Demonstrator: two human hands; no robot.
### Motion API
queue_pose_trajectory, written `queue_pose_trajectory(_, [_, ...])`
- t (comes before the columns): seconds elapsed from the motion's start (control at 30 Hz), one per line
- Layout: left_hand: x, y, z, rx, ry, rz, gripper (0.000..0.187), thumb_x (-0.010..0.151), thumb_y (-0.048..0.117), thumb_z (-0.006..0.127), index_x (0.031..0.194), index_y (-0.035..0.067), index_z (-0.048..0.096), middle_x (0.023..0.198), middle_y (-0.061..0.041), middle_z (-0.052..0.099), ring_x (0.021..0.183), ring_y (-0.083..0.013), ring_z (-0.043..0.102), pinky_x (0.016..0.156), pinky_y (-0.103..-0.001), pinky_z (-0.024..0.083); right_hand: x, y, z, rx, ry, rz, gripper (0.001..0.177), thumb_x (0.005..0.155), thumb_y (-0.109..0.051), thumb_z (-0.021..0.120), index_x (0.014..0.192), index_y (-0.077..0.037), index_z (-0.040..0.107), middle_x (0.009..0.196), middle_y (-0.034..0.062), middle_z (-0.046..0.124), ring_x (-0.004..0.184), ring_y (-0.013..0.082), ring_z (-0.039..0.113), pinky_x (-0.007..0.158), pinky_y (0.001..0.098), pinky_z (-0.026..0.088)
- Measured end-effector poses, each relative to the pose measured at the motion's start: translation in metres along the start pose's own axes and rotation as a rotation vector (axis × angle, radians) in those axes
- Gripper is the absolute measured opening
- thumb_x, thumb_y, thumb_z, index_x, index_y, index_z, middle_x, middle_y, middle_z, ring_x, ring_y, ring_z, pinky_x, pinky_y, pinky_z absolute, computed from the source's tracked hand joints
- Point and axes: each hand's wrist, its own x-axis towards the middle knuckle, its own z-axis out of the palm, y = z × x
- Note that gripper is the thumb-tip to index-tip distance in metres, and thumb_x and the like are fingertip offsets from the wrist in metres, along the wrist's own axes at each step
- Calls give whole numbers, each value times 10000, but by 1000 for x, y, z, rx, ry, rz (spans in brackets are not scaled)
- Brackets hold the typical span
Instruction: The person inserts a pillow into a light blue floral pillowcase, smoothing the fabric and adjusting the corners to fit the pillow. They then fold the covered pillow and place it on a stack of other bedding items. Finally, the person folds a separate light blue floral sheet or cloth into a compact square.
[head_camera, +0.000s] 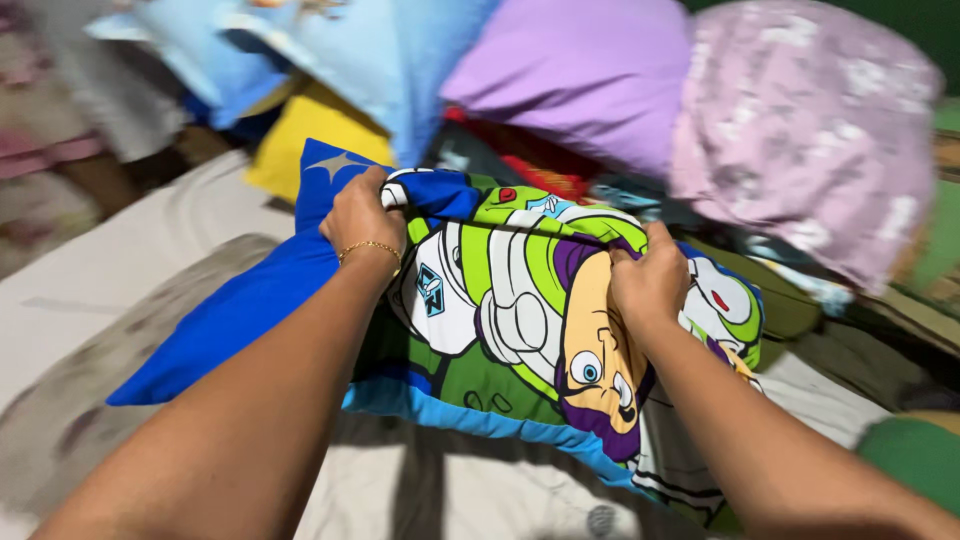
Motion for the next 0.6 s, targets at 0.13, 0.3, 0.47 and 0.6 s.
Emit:
queue_pose_trajectory(0.13, [1,41,72,33,-156,26,364,816,132,771,1160,215,682,1257,-53,662,1259,-302,567,1061,-630,342,26,60,-8,-105,149,40,365,801,-172,812,1124,-68,677,969,202,710,960,416,659,867,519,490])
queue_pose_trajectory(0.3, [-11,60,133,205,-279,85,637,807,256,795,1397,313,560,1572,-78,354,1514,-314,180,1128,-750,74,39,117,3,-319,113,125,489,815,-323,824,1214,-102,650,1281,196,571,1282,402,450,1022,556,367])
queue_pose_trajectory(0.47, [-23,27,134,301,-380,11,696,864,381,753,1493,320,462,1643,-100,245,1548,-327,91,1167,-719,48,38,127,45,-336,-19,63,668,812,-424,808,1367,-125,588,1389,180,490,1364,381,352,1064,590,314])
queue_pose_trajectory(0.6, [-21,-13,111,339,-330,-61,665,878,395,737,1481,294,474,1645,-107,247,1549,-335,88,1164,-724,41,31,108,84,-290,-108,-30,709,809,-419,806,1407,-123,568,1421,190,470,1390,374,334,1076,605,291])
